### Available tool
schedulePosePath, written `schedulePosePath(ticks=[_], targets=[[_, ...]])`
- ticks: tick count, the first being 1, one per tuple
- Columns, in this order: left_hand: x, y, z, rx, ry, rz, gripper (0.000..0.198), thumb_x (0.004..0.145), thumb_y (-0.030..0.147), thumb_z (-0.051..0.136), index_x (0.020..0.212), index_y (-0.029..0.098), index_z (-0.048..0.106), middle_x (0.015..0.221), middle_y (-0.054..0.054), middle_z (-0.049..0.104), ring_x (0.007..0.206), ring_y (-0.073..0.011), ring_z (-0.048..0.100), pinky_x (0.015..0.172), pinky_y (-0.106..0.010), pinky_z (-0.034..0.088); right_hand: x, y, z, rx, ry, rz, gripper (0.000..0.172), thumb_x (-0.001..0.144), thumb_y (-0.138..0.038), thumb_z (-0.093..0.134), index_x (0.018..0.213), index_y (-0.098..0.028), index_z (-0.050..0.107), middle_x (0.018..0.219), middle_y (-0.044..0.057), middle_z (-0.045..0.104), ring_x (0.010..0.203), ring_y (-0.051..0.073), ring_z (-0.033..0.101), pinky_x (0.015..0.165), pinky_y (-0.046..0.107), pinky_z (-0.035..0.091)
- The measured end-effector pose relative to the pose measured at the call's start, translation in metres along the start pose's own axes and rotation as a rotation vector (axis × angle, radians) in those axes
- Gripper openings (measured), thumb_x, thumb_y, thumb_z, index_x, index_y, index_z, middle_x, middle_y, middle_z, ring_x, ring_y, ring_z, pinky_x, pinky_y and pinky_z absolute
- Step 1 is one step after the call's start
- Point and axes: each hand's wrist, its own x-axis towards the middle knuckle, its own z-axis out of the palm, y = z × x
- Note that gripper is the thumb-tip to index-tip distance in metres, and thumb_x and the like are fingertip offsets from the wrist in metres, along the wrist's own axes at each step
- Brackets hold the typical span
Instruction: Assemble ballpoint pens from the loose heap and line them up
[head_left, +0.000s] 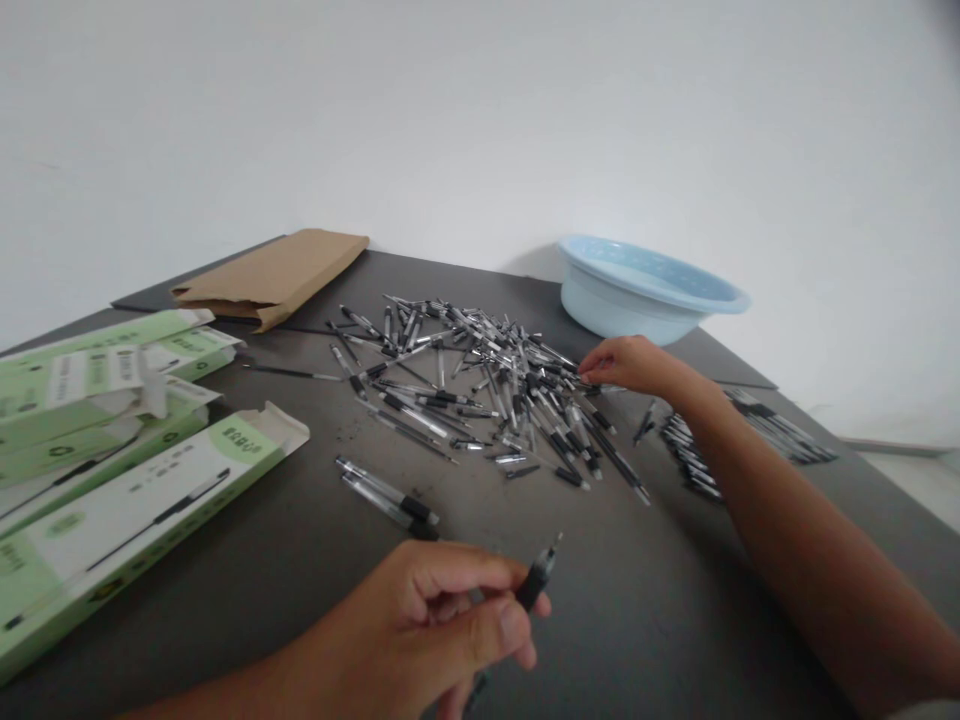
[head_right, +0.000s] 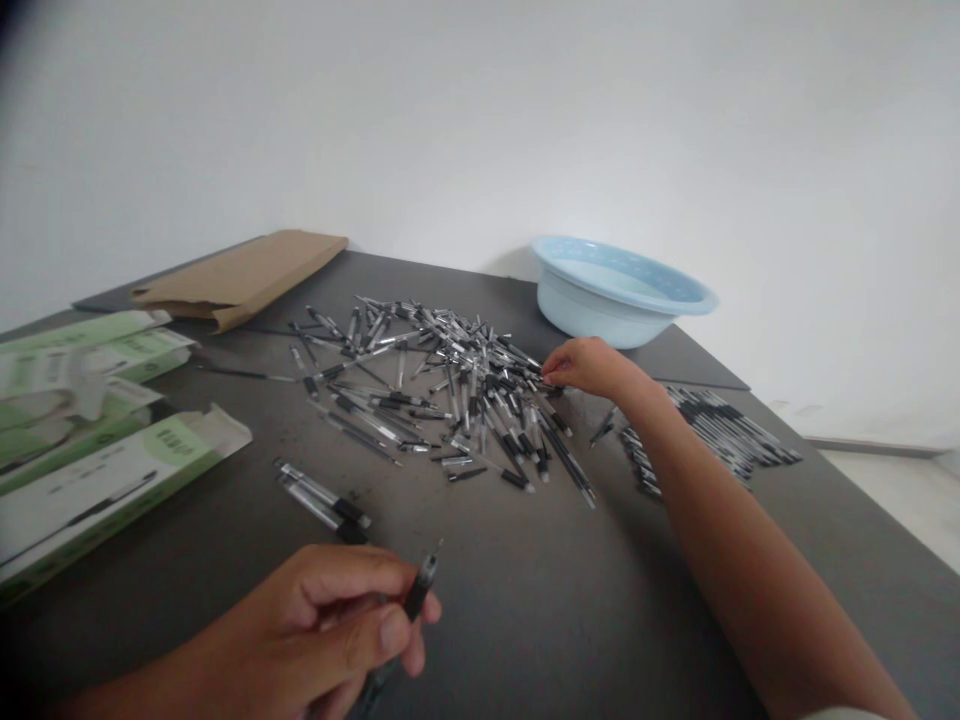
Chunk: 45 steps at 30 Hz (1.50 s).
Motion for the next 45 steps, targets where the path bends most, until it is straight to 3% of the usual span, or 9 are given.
schedulePosePath(ticks=[13, 23, 32, 38, 45], targets=[[0.001, -0.003, -0.005, 0.047, -0.032, 0.018, 0.055, 0.098, 0.067, 0.069, 0.119, 0.018, 0.08, 0.098, -0.007, 0.078, 0.048, -0.0026, 0.052, 0.04, -0.012, 0.037, 0.005, 0.005, 0.007, 0.046, -0.007, -0.11, 0.03, 0.106, -0.045, 0.067, 0.119, -0.019, 0.076, 0.116, 0.007, 0.078, 0.101, 0.022, 0.075, 0.096, 0.044, 0.062], [-0.002, -0.002, -0.003, 0.065, -0.026, 0.007, 0.056, 0.096, 0.068, 0.07, 0.115, 0.017, 0.082, 0.096, -0.008, 0.077, 0.051, -0.0046, 0.053, 0.041, -0.014, 0.038, 0.005, -0.008, 0.011, 0.044, 0.043, -0.064, 0.03, 0.105, -0.045, 0.068, 0.114, -0.017, 0.076, 0.109, 0.006, 0.078, 0.095, 0.021, 0.074, 0.092, 0.043, 0.061], [-0.002, 0.0, -0.003, 0.073, -0.029, 0.014, 0.059, 0.097, 0.07, 0.068, 0.115, 0.016, 0.081, 0.094, -0.008, 0.077, 0.049, -0.0043, 0.052, 0.04, -0.014, 0.035, 0.004, -0.018, 0.011, 0.038, 0.067, -0.022, 0.028, 0.104, -0.041, 0.07, 0.118, -0.017, 0.075, 0.118, 0.007, 0.077, 0.102, 0.023, 0.074, 0.093, 0.043, 0.063], [-0.003, 0.003, -0.002, 0.083, -0.024, 0.011, 0.058, 0.097, 0.069, 0.068, 0.114, 0.015, 0.082, 0.094, -0.008, 0.077, 0.049, -0.0039, 0.051, 0.04, -0.014, 0.034, 0.001, -0.018, 0.005, 0.027, 0.102, -0.02, 0.029, 0.101, -0.042, 0.071, 0.114, -0.018, 0.08, 0.11, 0.007, 0.082, 0.099, 0.024, 0.077, 0.095, 0.043, 0.06], [-0.003, 0.004, -0.002, 0.077, -0.028, 0.008, 0.055, 0.098, 0.066, 0.069, 0.115, 0.016, 0.082, 0.094, -0.007, 0.078, 0.049, -0.0027, 0.051, 0.04, -0.012, 0.034, -0.008, -0.007, -0.014, 0.102, 0.121, 0.018, 0.03, 0.093, -0.042, 0.067, 0.109, -0.026, 0.087, 0.1, 0.004, 0.087, 0.094, 0.027, 0.08, 0.087, 0.035, 0.058]])
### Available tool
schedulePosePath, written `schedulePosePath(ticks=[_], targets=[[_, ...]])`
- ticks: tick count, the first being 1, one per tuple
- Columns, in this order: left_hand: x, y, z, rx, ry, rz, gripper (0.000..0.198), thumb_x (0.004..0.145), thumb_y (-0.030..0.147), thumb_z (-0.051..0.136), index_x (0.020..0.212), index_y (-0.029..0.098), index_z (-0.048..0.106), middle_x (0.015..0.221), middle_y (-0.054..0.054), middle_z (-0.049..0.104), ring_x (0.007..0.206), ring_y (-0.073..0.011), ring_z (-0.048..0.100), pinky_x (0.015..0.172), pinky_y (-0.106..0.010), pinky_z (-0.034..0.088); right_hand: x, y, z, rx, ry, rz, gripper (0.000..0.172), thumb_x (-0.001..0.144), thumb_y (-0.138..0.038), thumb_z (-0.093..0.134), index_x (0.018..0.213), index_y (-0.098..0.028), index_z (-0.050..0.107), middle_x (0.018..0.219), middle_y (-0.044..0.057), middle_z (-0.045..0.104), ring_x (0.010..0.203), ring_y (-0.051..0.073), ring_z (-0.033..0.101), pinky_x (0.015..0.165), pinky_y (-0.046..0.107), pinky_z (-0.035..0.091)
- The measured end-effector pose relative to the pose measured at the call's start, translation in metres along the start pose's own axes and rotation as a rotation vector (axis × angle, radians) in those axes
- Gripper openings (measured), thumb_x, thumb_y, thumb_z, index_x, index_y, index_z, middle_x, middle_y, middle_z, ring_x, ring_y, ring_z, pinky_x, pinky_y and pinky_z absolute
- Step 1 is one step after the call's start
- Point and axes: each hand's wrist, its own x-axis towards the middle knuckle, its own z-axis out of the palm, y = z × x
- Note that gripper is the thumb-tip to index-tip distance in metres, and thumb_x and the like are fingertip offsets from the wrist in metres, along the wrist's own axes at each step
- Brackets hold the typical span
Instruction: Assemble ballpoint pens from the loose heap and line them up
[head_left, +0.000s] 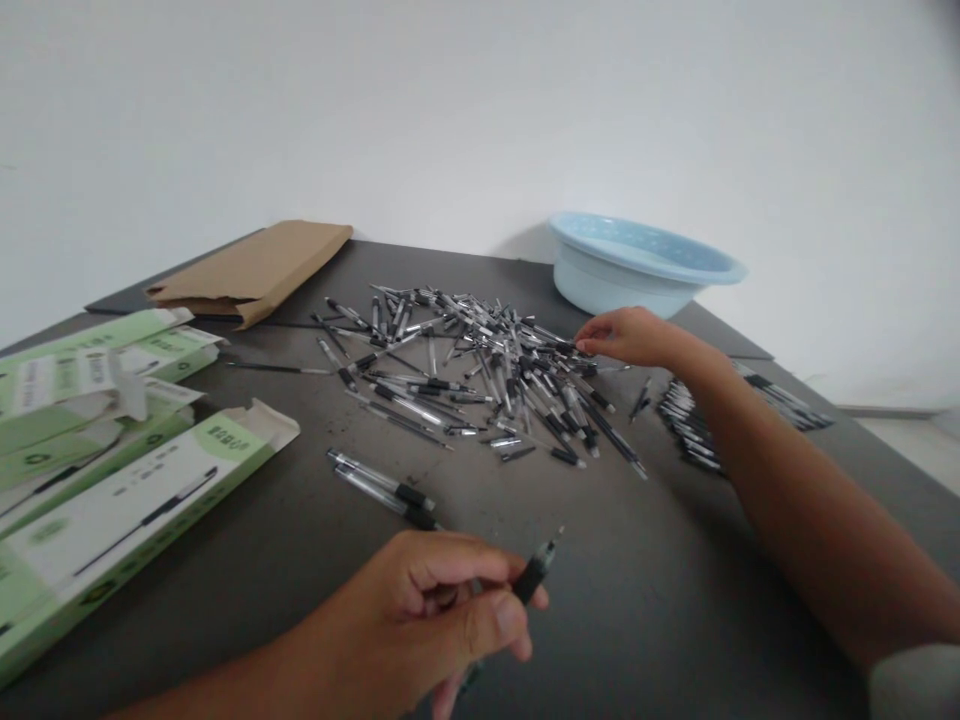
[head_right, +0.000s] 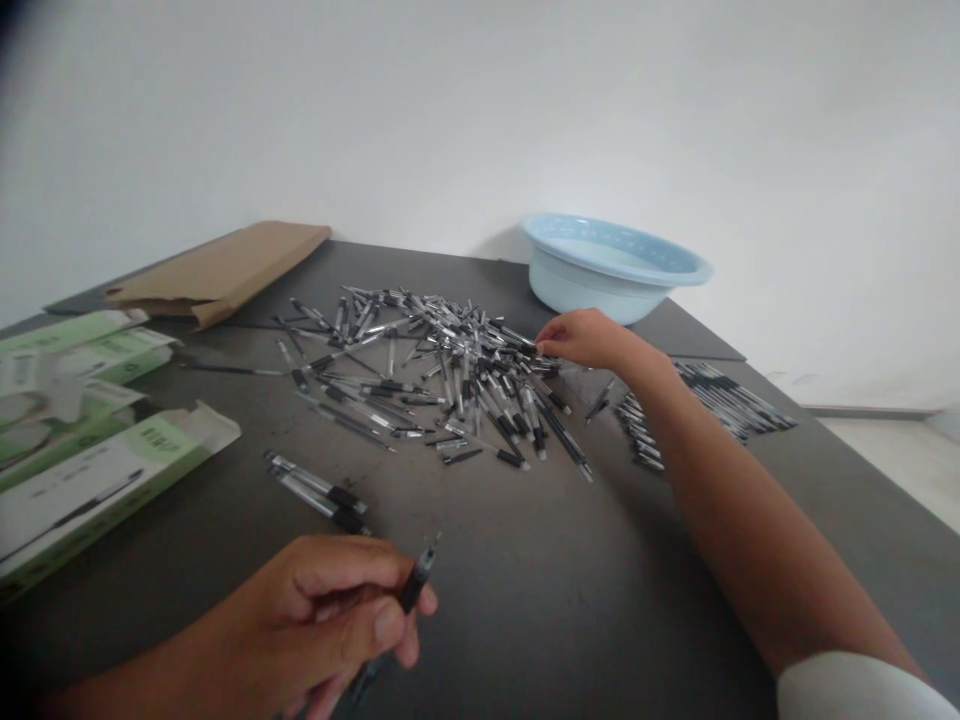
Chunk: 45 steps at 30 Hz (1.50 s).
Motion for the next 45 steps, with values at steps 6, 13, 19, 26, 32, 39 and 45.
schedulePosePath(ticks=[6, 13, 19, 26, 32, 39, 45], targets=[[0.001, -0.001, -0.002, -0.028, -0.008, -0.01, 0.05, 0.099, 0.063, 0.071, 0.117, 0.017, 0.081, 0.095, -0.006, 0.078, 0.049, -0.0023, 0.051, 0.042, -0.013, 0.036, -0.021, -0.022, -0.026, 0.206, -0.096, -0.096, 0.043, 0.094, -0.06, 0.067, 0.116, -0.027, 0.082, 0.106, 0.003, 0.086, 0.102, 0.026, 0.079, 0.091, 0.035, 0.059], [-0.002, 0.001, 0.002, -0.031, 0.078, 0.012, 0.04, 0.104, 0.053, 0.065, 0.115, 0.016, 0.074, 0.091, -0.003, 0.075, 0.045, -0.002, 0.051, 0.04, -0.014, 0.033, -0.082, -0.088, -0.029, 0.583, -0.155, -0.268, 0.037, 0.098, -0.056, 0.072, 0.115, -0.025, 0.081, 0.103, 0.004, 0.082, 0.09, 0.02, 0.075, 0.077, 0.03, 0.058], [0.001, 0.0, 0.002, -0.119, 0.169, 0.121, 0.042, 0.103, 0.06, 0.065, 0.112, 0.019, 0.063, 0.088, 0.002, 0.068, 0.042, -0.0016, 0.05, 0.038, -0.014, 0.033, -0.137, -0.12, -0.012, 0.65, -0.047, -0.502, 0.026, 0.101, -0.036, 0.075, 0.125, -0.027, 0.08, 0.115, 0.007, 0.077, 0.101, 0.018, 0.071, 0.078, 0.027, 0.057], [-0.005, 0.003, 0.002, 0.027, 0.221, 0.176, 0.039, 0.107, 0.056, 0.062, 0.113, 0.018, 0.065, 0.086, 0.001, 0.067, 0.049, -0.0027, 0.046, 0.046, -0.016, 0.037, -0.152, -0.137, 0.002, 0.712, 0.107, -0.564, 0.022, 0.096, -0.032, 0.083, 0.115, -0.023, 0.081, 0.102, 0.003, 0.077, 0.08, 0.011, 0.066, 0.069, 0.024, 0.054], [-0.01, 0.002, 0.002, 0.183, 0.213, 0.183, 0.035, 0.109, 0.051, 0.06, 0.115, 0.019, 0.073, 0.084, 0.0, 0.069, 0.053, -0.0061, 0.045, 0.055, -0.021, 0.042, -0.161, -0.137, 0.007, 0.665, 0.134, -0.576, 0.021, 0.1, -0.032, 0.078, 0.118, -0.023, 0.081, 0.105, 0.004, 0.079, 0.087, 0.013, 0.07, 0.075, 0.025, 0.056], [-0.013, 0.008, 0.006, 0.261, 0.272, 0.137, 0.04, 0.104, 0.052, 0.065, 0.08, 0.02, 0.071, 0.079, -0.001, 0.07, 0.079, -0.0166, 0.066, 0.067, -0.026, 0.046, -0.17, -0.135, 0.001, 0.615, 0.205, -0.56, 0.02, 0.107, -0.03, 0.067, 0.123, -0.026, 0.079, 0.111, 0.004, 0.079, 0.103, 0.017, 0.072, 0.089, 0.03, 0.057], [-0.013, 0.01, 0.003, 0.372, 0.221, 0.183, 0.041, 0.106, 0.055, 0.061, 0.09, 0.021, 0.078, 0.072, 0.0, 0.064, 0.072, -0.0163, 0.061, 0.065, -0.027, 0.044, -0.176, -0.141, 0.002, 0.595, 0.26, -0.549, 0.021, 0.106, -0.032, 0.068, 0.124, -0.03, 0.078, 0.114, 0.002, 0.077, 0.105, 0.019, 0.072, 0.092, 0.034, 0.059]])
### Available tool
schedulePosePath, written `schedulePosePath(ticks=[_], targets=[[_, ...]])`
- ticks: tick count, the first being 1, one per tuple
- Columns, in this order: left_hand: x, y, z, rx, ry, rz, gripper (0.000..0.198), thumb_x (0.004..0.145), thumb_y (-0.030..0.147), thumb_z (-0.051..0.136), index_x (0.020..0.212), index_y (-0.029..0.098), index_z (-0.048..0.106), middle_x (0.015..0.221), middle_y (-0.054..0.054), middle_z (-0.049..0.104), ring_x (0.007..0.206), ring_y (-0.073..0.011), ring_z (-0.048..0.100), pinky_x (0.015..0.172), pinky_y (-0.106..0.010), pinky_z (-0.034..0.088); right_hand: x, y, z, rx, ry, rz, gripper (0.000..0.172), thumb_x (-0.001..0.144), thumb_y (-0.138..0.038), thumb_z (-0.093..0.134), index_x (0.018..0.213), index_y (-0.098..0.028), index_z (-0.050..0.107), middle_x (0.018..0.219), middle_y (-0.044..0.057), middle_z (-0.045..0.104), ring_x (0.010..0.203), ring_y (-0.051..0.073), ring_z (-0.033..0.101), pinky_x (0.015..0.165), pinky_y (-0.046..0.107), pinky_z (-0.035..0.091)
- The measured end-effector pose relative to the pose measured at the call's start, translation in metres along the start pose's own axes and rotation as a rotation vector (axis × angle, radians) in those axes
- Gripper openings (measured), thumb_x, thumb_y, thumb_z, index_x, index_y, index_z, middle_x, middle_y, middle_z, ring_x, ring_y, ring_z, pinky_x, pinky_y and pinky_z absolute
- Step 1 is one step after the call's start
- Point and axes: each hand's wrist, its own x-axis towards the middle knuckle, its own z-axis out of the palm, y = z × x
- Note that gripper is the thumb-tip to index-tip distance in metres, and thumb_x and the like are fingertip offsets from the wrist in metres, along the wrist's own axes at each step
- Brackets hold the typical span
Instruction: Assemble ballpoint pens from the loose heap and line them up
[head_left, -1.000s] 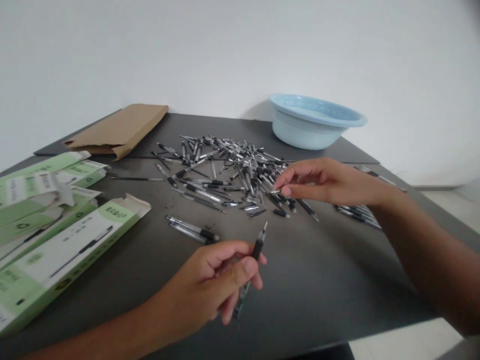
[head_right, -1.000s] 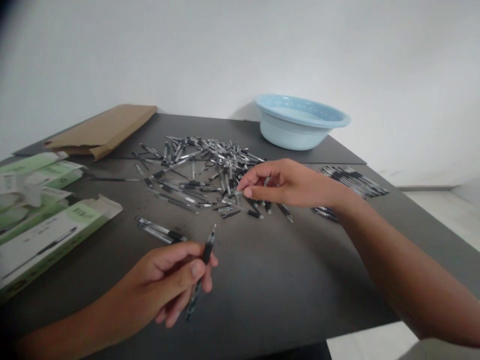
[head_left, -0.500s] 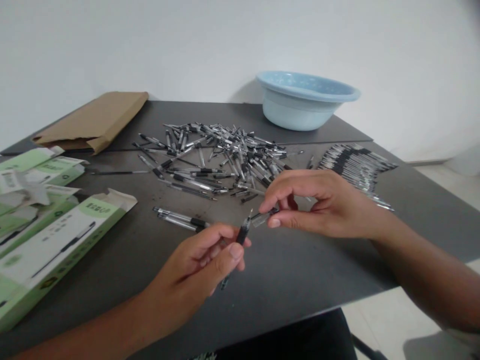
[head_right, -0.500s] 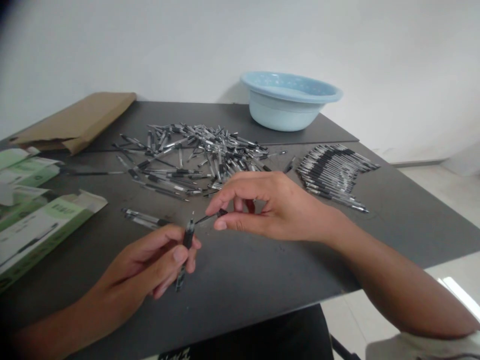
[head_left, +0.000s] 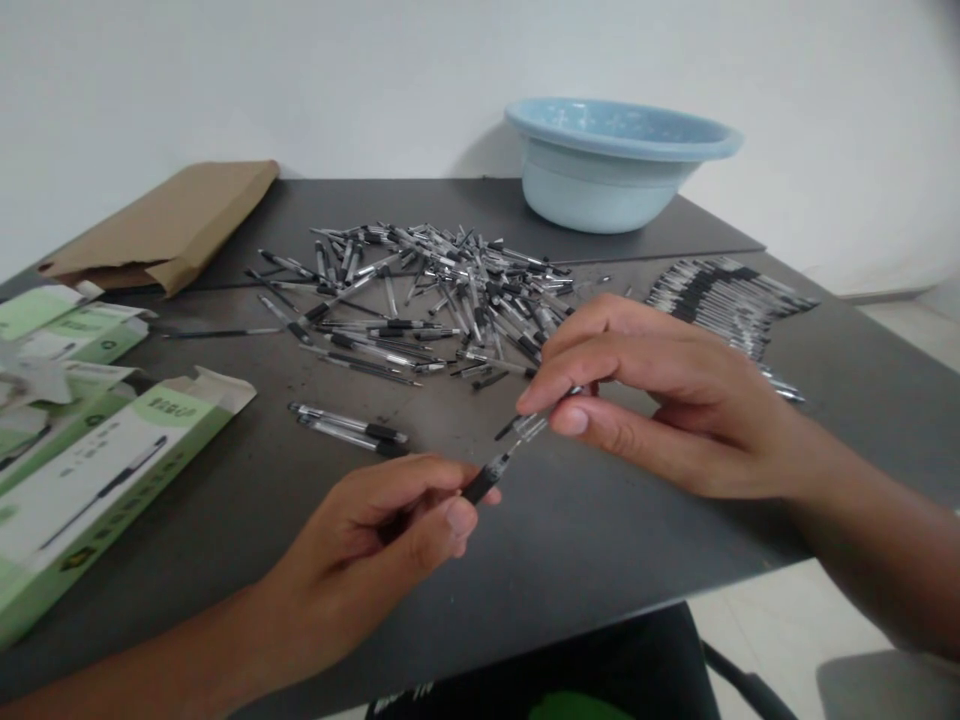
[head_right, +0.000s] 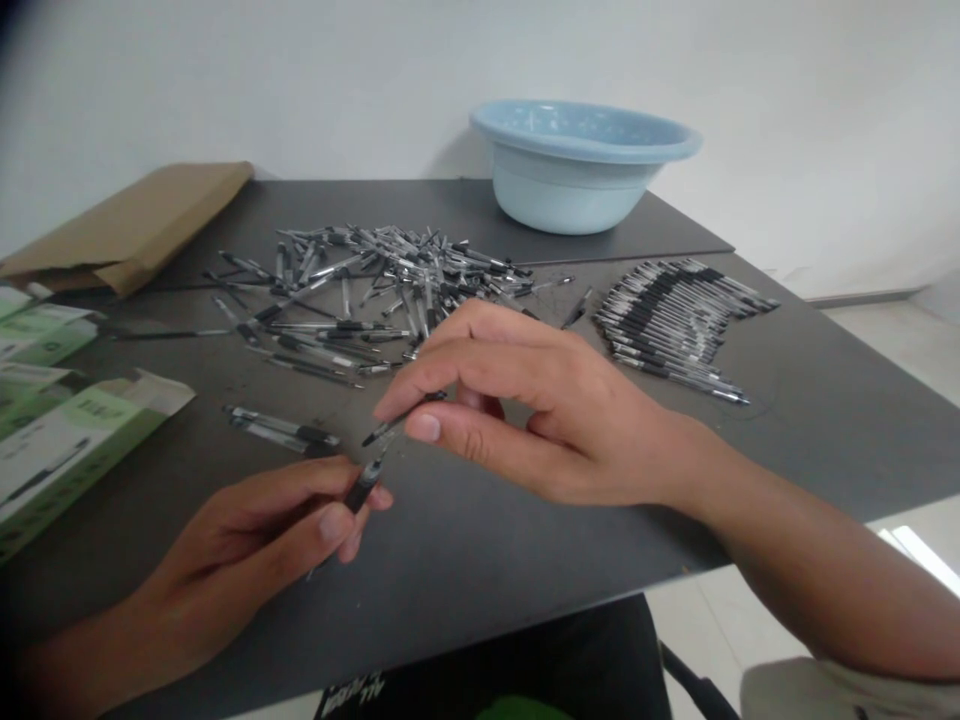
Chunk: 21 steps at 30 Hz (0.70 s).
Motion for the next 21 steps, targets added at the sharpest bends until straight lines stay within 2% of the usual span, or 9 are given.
schedulePosePath(ticks=[7, 11, 15, 18, 21], targets=[[-0.002, 0.005, 0.004, -0.047, 0.055, -0.061, 0.031, 0.104, 0.048, 0.063, 0.099, 0.022, 0.079, 0.068, 0.002, 0.062, 0.069, -0.0158, 0.058, 0.066, -0.027, 0.044, -0.001, -0.002, -0.007, -0.035, 0.029, 0.003, 0.019, 0.107, -0.034, 0.067, 0.12, -0.029, 0.08, 0.109, 0.004, 0.079, 0.102, 0.021, 0.072, 0.09, 0.036, 0.059], [-0.003, -0.003, 0.001, -0.15, 0.05, -0.106, 0.039, 0.104, 0.052, 0.057, 0.083, 0.021, 0.069, 0.065, 0.002, 0.055, 0.061, -0.0151, 0.048, 0.061, -0.028, 0.039, 0.003, 0.0, -0.006, 0.037, -0.008, -0.012, 0.014, 0.106, -0.03, 0.069, 0.114, -0.028, 0.081, 0.102, 0.003, 0.08, 0.093, 0.018, 0.074, 0.082, 0.03, 0.06], [-0.003, -0.014, -0.003, -0.331, 0.054, -0.118, 0.048, 0.101, 0.058, 0.053, 0.069, 0.023, 0.05, 0.062, 0.004, 0.044, 0.06, -0.0155, 0.04, 0.059, -0.029, 0.036, 0.002, 0.0, 0.019, 0.287, -0.096, -0.068, 0.021, 0.1, -0.021, 0.078, 0.121, -0.023, 0.081, 0.104, 0.006, 0.082, 0.092, 0.015, 0.077, 0.079, 0.024, 0.063], [-0.002, -0.015, -0.002, -0.277, 0.09, -0.057, 0.051, 0.106, 0.062, 0.052, 0.074, 0.022, 0.051, 0.071, 0.003, 0.048, 0.068, -0.015, 0.045, 0.066, -0.028, 0.041, -0.002, -0.002, 0.046, 0.439, -0.114, -0.088, 0.025, 0.099, -0.022, 0.079, 0.124, -0.019, 0.081, 0.106, 0.008, 0.083, 0.094, 0.015, 0.078, 0.08, 0.023, 0.065], [-0.001, -0.012, 0.002, -0.22, 0.051, -0.017, 0.046, 0.105, 0.06, 0.062, 0.081, 0.022, 0.051, 0.079, 0.003, 0.053, 0.075, -0.0143, 0.049, 0.072, -0.027, 0.044, -0.007, -0.002, 0.065, 0.46, -0.077, -0.058, 0.022, 0.096, -0.025, 0.082, 0.117, -0.019, 0.084, 0.102, 0.008, 0.082, 0.087, 0.014, 0.078, 0.075, 0.021, 0.064]])
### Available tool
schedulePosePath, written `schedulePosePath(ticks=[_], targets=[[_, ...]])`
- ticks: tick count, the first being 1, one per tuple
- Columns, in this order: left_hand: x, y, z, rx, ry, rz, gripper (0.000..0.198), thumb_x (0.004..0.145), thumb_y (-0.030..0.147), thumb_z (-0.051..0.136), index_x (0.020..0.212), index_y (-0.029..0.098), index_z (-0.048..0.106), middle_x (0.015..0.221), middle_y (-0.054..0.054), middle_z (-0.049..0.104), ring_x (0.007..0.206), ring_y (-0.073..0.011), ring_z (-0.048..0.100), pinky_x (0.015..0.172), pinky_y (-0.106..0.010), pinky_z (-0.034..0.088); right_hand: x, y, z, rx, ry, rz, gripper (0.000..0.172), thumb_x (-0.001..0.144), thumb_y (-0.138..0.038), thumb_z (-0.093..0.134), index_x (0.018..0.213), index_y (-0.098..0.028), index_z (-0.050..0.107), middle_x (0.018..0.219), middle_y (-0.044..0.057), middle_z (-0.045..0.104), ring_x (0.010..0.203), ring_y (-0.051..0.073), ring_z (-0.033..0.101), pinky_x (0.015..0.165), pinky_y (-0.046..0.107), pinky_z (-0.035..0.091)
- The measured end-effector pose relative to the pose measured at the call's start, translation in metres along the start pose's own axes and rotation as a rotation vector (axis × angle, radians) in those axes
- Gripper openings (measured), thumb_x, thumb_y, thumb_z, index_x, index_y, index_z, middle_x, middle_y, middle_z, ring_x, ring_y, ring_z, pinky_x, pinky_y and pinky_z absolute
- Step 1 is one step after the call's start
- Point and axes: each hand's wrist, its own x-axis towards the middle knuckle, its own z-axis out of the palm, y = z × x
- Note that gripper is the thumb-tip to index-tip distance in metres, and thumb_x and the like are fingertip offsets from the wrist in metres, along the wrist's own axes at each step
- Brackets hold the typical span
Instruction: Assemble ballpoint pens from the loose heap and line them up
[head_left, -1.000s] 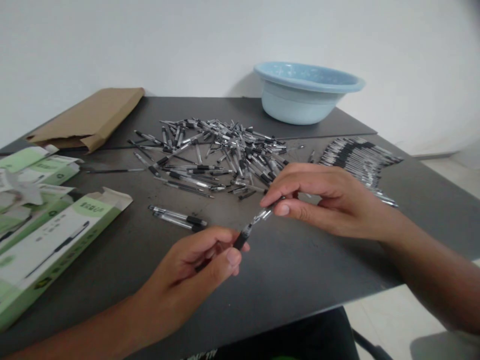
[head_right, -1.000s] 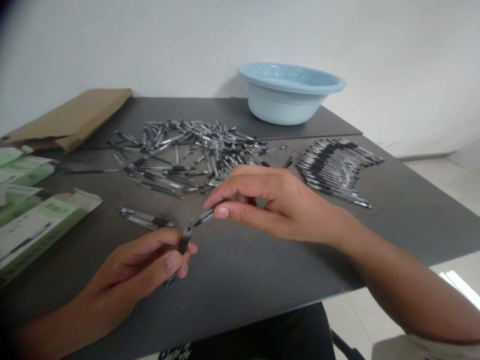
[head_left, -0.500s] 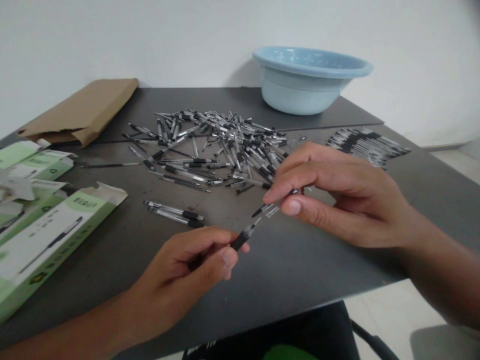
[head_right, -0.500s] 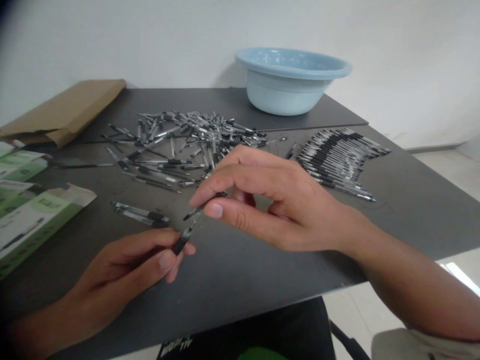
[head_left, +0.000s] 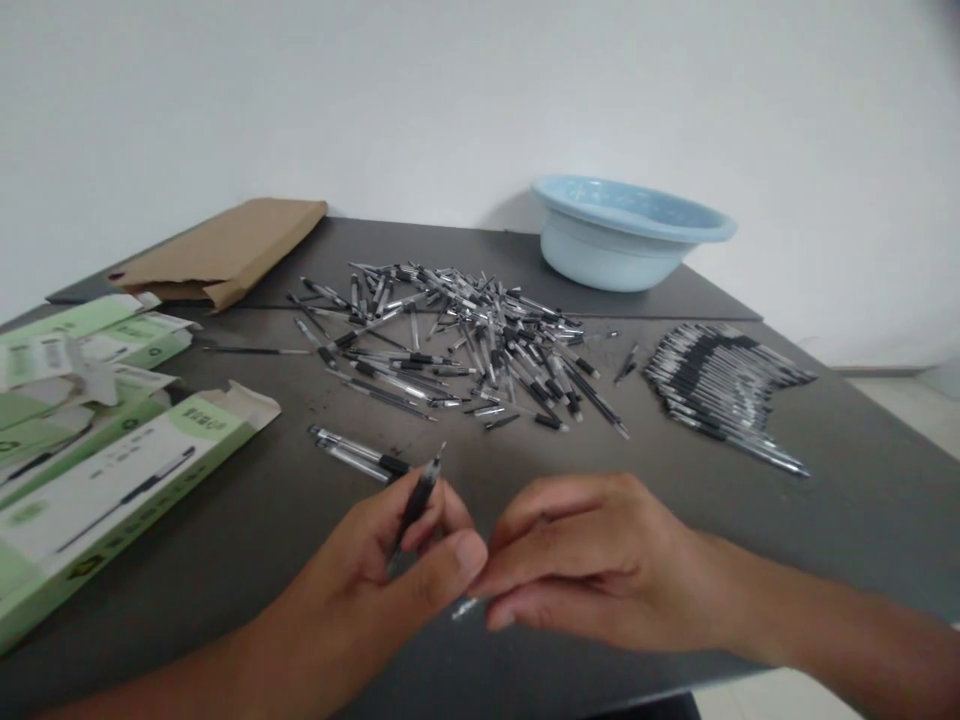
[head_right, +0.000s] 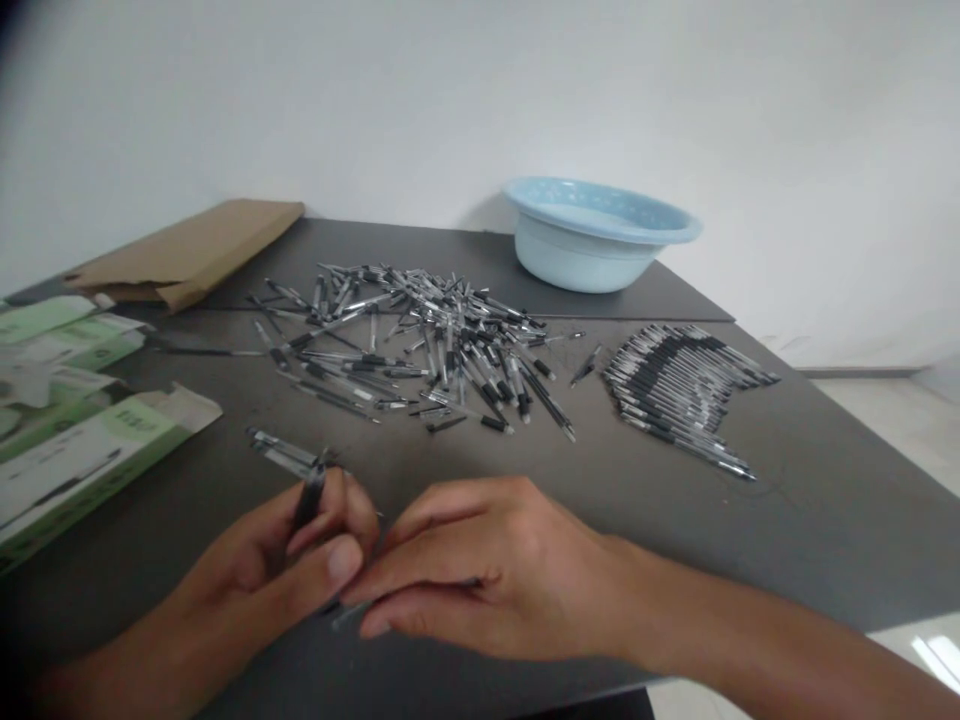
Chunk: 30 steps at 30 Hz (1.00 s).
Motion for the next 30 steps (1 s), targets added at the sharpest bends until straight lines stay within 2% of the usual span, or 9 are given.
schedulePosePath(ticks=[3, 5, 9, 13, 15, 20, 30], targets=[[0.002, 0.0, 0.004, -0.062, 0.0, 0.022, 0.052, 0.102, 0.057, 0.069, 0.077, 0.023, 0.039, 0.079, 0.003, 0.059, 0.074, -0.0133, 0.051, 0.07, -0.026, 0.045, -0.002, 0.008, 0.006, -0.01, 0.077, -0.001, 0.022, 0.089, -0.027, 0.089, 0.11, -0.021, 0.086, 0.096, 0.006, 0.082, 0.084, 0.014, 0.078, 0.074, 0.022, 0.064], [0.003, 0.0, 0.005, -0.096, 0.011, 0.026, 0.053, 0.102, 0.053, 0.071, 0.075, 0.023, 0.036, 0.08, 0.002, 0.064, 0.073, -0.0129, 0.053, 0.069, -0.026, 0.045, -0.002, 0.014, 0.006, 0.011, 0.138, -0.008, 0.025, 0.084, -0.029, 0.093, 0.108, -0.024, 0.087, 0.093, 0.005, 0.082, 0.081, 0.014, 0.078, 0.072, 0.022, 0.064], [0.004, -0.001, 0.004, -0.083, 0.001, 0.03, 0.051, 0.099, 0.048, 0.075, 0.072, 0.022, 0.041, 0.081, -0.001, 0.071, 0.072, -0.0126, 0.056, 0.068, -0.025, 0.046, -0.002, 0.021, 0.002, 0.025, 0.182, 0.009, 0.03, 0.082, -0.028, 0.095, 0.111, -0.028, 0.088, 0.089, 0.004, 0.082, 0.075, 0.014, 0.078, 0.065, 0.022, 0.062], [0.007, -0.005, 0.004, -0.089, 0.008, -0.014, 0.041, 0.096, 0.047, 0.079, 0.076, 0.019, 0.056, 0.079, -0.001, 0.074, 0.067, -0.0111, 0.057, 0.065, -0.023, 0.047, -0.003, 0.024, -0.001, 0.035, 0.188, 0.016, 0.033, 0.081, -0.029, 0.096, 0.112, -0.03, 0.089, 0.088, 0.004, 0.082, 0.074, 0.014, 0.078, 0.063, 0.022, 0.061], [0.009, -0.004, 0.005, -0.136, 0.007, -0.037, 0.039, 0.095, 0.046, 0.08, 0.077, 0.019, 0.058, 0.079, -0.001, 0.077, 0.065, -0.0106, 0.058, 0.062, -0.021, 0.049, -0.003, 0.023, -0.001, 0.047, 0.197, 0.03, 0.032, 0.081, -0.03, 0.096, 0.113, -0.03, 0.089, 0.088, 0.004, 0.082, 0.073, 0.013, 0.077, 0.062, 0.021, 0.06], [0.014, 0.01, 0.005, -0.242, 0.044, -0.048, 0.053, 0.092, 0.034, 0.084, 0.067, 0.021, 0.039, 0.081, -0.002, 0.084, 0.061, -0.0087, 0.064, 0.058, -0.017, 0.053, 0.001, 0.015, -0.006, 0.044, 0.189, 0.112, 0.039, 0.081, -0.023, 0.095, 0.119, -0.031, 0.086, 0.093, 0.004, 0.083, 0.075, 0.011, 0.075, 0.064, 0.02, 0.058], [0.017, 0.017, 0.005, -0.312, 0.05, -0.046, 0.054, 0.096, 0.023, 0.081, 0.067, 0.021, 0.036, 0.082, 0.001, 0.085, 0.068, -0.0076, 0.077, 0.059, -0.01, 0.057, 0.004, 0.004, -0.012, 0.079, 0.219, 0.127, 0.044, 0.087, -0.008, 0.088, 0.124, -0.03, 0.083, 0.098, 0.001, 0.087, 0.087, 0.01, 0.08, 0.078, 0.018, 0.064]])
